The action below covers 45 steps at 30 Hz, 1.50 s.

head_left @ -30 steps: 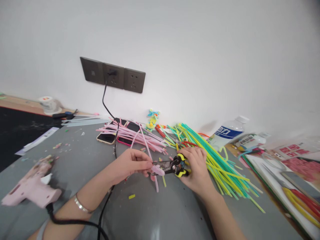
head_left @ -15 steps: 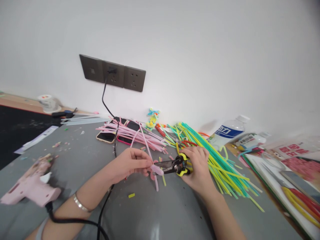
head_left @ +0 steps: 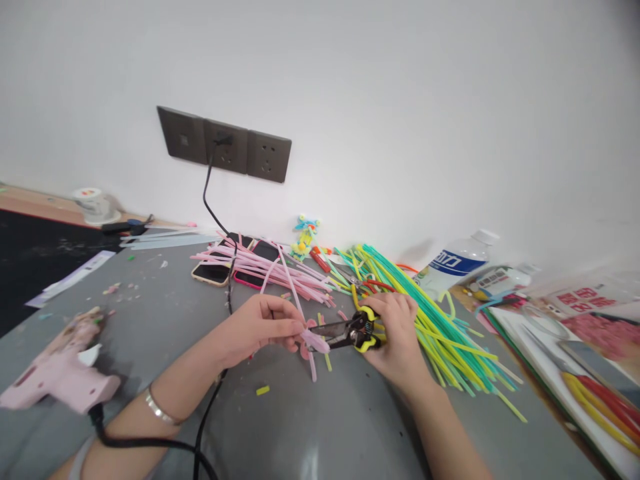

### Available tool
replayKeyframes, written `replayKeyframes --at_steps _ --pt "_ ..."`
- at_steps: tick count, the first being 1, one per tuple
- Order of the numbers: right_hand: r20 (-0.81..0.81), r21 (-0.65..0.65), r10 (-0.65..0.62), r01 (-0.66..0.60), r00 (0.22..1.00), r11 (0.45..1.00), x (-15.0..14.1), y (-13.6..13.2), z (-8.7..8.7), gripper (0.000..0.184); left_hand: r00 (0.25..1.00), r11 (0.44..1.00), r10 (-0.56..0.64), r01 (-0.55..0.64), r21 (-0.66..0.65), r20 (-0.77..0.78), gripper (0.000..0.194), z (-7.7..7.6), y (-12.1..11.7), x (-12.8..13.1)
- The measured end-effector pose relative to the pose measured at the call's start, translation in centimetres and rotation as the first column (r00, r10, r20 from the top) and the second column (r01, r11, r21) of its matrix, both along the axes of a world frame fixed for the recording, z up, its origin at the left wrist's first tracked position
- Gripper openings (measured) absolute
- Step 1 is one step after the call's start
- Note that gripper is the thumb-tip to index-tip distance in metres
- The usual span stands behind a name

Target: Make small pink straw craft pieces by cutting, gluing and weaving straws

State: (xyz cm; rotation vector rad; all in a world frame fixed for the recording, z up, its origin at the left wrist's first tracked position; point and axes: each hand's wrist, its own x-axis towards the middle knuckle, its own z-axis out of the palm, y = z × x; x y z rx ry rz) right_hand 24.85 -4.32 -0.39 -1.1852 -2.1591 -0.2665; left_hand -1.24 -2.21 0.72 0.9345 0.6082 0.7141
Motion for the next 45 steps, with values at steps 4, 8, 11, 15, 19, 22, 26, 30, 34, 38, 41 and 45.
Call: replayKeyframes --at_steps 4,8,11,15,19,22,26,30,34,38,41,45 --pt "-0.016 -0.008 -0.002 0.001 1.000 1.000 0.05 0.02 -0.11 0.037 1.000 1.000 -0.003 0.003 0.004 0.003 0.022 0.02 -0.07 0.00" --pt "-0.034 -0.012 -0.001 0.001 0.999 1.000 0.00 0.03 -0.13 0.036 1.000 1.000 -0.002 0.002 0.024 0.031 0.022 0.19 -0.17 0.05" --pt "-0.034 -0.014 -0.002 0.001 0.999 1.000 -0.02 0.02 -0.13 0.035 0.999 0.999 0.001 -0.003 0.043 0.050 0.021 0.25 -0.20 0.12" --pt "-0.035 -0.007 -0.007 0.007 0.999 1.000 0.03 0.01 -0.25 0.036 0.999 0.996 0.020 -0.024 0.085 0.048 0.021 0.08 -0.23 0.19" --pt "-0.046 0.024 0.010 -0.009 0.999 1.000 0.06 0.12 -0.45 0.036 0.998 0.991 0.030 -0.037 0.131 0.052 0.017 -0.12 -0.23 0.16" --pt "-0.041 0.022 0.027 -0.026 0.999 0.999 0.03 0.23 -0.59 0.038 0.998 0.989 0.024 -0.033 0.145 0.061 0.013 -0.13 -0.18 0.14" --pt "-0.028 0.005 0.043 -0.043 0.999 0.999 -0.08 0.30 -0.57 0.039 0.998 0.990 0.024 -0.031 0.135 0.056 0.012 -0.08 -0.11 0.18" --pt "-0.020 0.013 0.053 -0.052 0.998 0.999 -0.12 0.21 -0.39 0.036 0.999 0.991 0.025 -0.030 0.131 0.045 0.014 -0.10 -0.11 0.21" --pt "-0.021 0.008 0.055 -0.054 0.998 0.998 -0.01 0.11 -0.32 0.035 1.000 0.991 0.012 -0.016 0.136 0.029 0.015 -0.22 -0.14 0.21" --pt "-0.023 0.015 0.056 -0.056 0.998 0.998 0.00 0.13 -0.35 0.032 1.000 0.993 0.006 -0.010 0.117 0.029 0.017 -0.30 -0.11 0.19" --pt "-0.028 0.020 0.054 -0.054 0.998 0.998 -0.04 0.17 -0.37 0.032 0.999 0.994 -0.001 -0.002 0.106 0.032 0.018 -0.24 -0.05 0.16" --pt "-0.038 0.033 0.046 -0.045 0.998 0.998 -0.02 0.16 -0.35 0.033 1.000 0.997 0.000 -0.001 0.071 0.017 0.021 -0.06 -0.06 0.14"
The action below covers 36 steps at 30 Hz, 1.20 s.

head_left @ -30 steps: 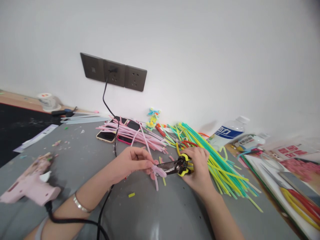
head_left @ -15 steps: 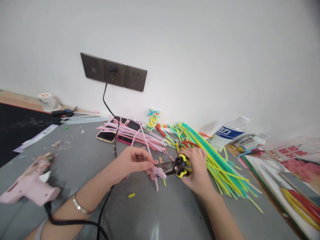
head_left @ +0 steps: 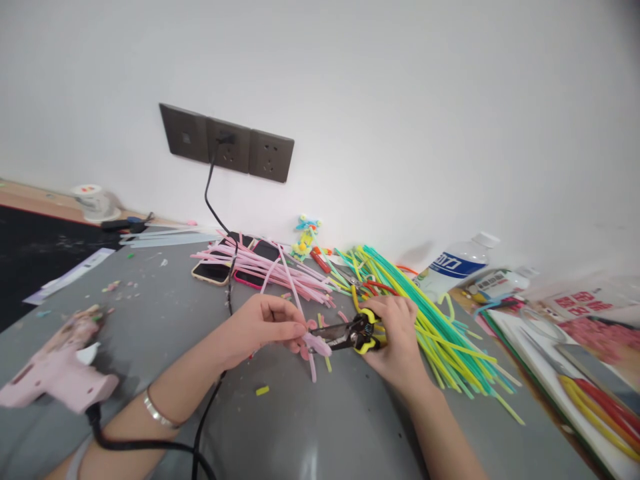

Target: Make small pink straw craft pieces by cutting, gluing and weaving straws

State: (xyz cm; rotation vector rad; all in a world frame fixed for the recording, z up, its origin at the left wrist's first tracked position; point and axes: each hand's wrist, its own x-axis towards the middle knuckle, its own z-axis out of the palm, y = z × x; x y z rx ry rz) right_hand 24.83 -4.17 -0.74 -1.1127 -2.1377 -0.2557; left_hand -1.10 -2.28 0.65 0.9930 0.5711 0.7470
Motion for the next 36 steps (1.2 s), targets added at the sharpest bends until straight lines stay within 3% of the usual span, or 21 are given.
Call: replayKeyframes --at_steps 17,28,36 --pt "-0.045 -0.029 -0.001 0.000 0.999 1.000 -0.10 -0.05 0.02 0.031 0.998 0.999 -0.007 0.005 -0.044 -0.054 0.028 0.02 -0.07 -0.22" --pt "-0.114 -0.025 -0.054 0.051 0.992 0.998 0.11 0.26 -0.39 0.027 0.993 0.987 0.120 -0.118 -0.108 0.013 0.038 0.69 -0.13 -0.04" --pt "-0.242 -0.040 -0.029 0.020 0.970 0.999 -0.22 0.59 -0.80 0.031 0.988 0.988 0.151 -0.149 -0.041 0.036 0.034 0.51 -0.02 0.13"
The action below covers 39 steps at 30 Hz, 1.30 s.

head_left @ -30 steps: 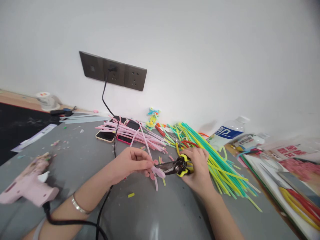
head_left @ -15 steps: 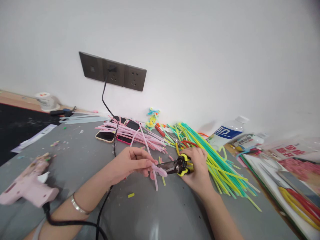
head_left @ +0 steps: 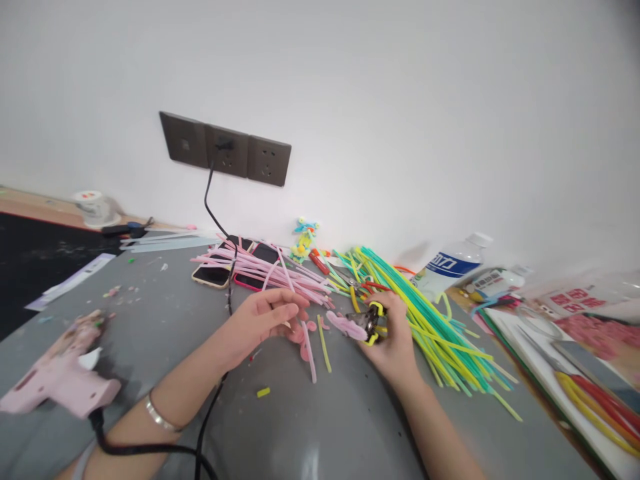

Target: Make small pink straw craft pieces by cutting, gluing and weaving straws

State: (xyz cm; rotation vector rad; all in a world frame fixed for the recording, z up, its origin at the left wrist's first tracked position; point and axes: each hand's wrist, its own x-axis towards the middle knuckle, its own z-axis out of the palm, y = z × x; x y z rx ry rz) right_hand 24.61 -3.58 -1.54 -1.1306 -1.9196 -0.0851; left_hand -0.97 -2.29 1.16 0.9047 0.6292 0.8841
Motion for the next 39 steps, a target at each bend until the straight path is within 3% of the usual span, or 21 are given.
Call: replayKeyframes --at_steps 13,22,27,39 --pt "0.013 0.013 0.029 -0.029 1.000 1.000 -1.2 -0.2 -0.5 0.026 0.997 0.980 0.072 -0.068 0.185 -0.016 0.028 -0.6 0.0 0.0" --pt "0.072 -0.005 0.005 -0.005 0.997 1.000 -1.5 -0.2 -0.9 0.026 0.996 0.964 -0.025 0.046 0.261 -0.082 0.044 -0.6 -0.2 -0.1" --pt "0.098 -0.002 -0.009 0.009 0.995 1.000 -1.7 -0.3 -0.9 0.023 0.989 0.943 -0.107 0.134 0.306 -0.103 0.038 -0.6 -0.4 0.0" --pt "0.103 0.014 -0.019 0.018 0.994 1.000 -1.8 -0.3 -0.7 0.021 0.984 0.936 -0.057 0.112 0.335 -0.171 0.039 -1.0 -0.3 -0.2"
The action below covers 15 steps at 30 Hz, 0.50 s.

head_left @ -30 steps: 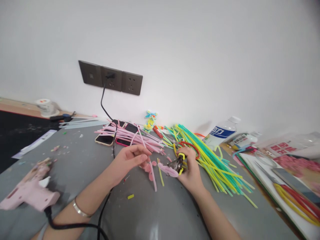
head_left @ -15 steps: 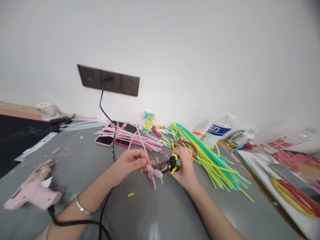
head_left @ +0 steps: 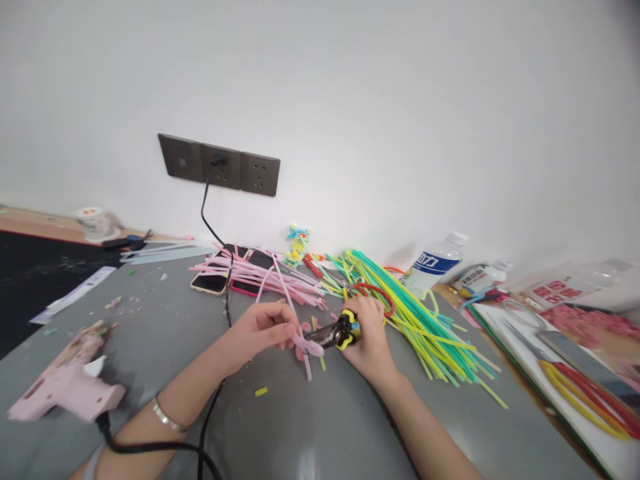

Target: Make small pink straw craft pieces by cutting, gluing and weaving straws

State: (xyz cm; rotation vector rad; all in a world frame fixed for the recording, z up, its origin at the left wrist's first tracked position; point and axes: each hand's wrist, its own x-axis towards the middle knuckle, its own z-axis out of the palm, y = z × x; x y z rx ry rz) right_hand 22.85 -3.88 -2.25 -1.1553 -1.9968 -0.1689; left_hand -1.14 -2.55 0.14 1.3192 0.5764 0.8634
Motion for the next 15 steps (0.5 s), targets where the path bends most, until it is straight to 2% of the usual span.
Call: replayKeyframes --at_steps 8,15 --pt "-0.009 0.002 0.000 0.000 1.000 1.000 0.11 0.05 0.02 0.021 0.997 0.997 0.073 -0.073 0.011 -0.023 0.052 0.23 -0.02 0.31" --pt "-0.014 -0.002 0.019 -0.019 1.000 1.000 0.05 0.12 -0.03 0.024 1.000 0.999 0.030 -0.030 0.023 0.009 0.053 0.02 0.00 0.39"
